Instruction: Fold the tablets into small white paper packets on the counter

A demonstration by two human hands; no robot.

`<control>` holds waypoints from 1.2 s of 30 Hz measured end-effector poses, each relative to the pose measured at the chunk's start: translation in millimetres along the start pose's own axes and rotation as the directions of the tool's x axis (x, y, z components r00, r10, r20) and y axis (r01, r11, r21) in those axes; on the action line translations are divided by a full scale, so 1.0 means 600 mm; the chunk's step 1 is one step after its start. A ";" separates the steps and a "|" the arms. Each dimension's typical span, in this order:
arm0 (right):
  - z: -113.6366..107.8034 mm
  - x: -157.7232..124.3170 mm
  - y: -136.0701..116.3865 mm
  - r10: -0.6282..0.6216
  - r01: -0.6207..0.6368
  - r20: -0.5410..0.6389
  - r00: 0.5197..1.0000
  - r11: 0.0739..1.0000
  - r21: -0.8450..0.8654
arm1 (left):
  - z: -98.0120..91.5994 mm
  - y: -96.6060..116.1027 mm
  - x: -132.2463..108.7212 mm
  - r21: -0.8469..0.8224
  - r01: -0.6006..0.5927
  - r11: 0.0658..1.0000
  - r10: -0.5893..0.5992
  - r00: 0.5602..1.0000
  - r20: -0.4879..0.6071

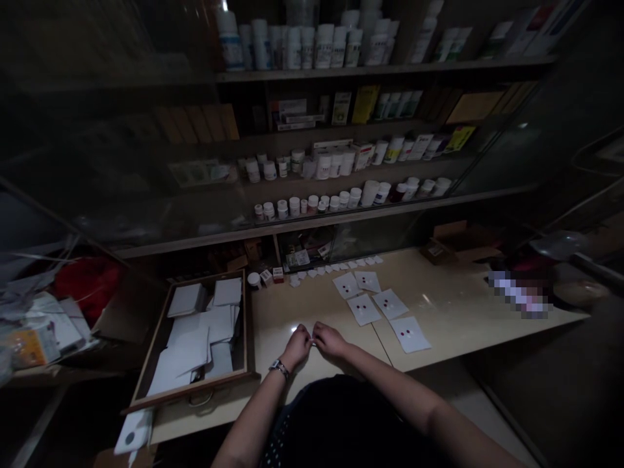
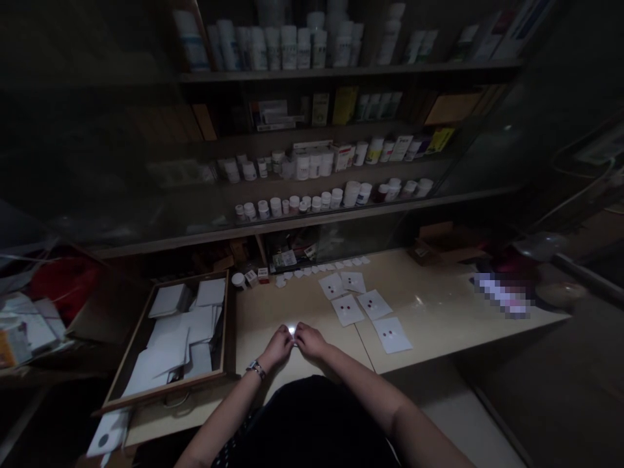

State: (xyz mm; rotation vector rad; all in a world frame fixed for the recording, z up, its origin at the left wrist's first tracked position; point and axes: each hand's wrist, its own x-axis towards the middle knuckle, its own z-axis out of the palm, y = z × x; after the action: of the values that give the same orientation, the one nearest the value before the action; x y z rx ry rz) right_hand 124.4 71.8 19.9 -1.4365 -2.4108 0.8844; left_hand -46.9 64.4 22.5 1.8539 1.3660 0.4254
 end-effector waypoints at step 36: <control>-0.008 -0.050 -0.005 -0.188 0.199 0.094 0.978 0.972 -0.122 | -0.010 0.001 -0.069 0.413 -0.184 0.892 0.114 0.976 0.188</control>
State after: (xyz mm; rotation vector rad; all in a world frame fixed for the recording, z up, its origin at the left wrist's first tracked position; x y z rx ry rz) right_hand 139.9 47.0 29.5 -1.1997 -2.6593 0.7657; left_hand -65.5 28.6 34.0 2.3093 1.2829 0.0441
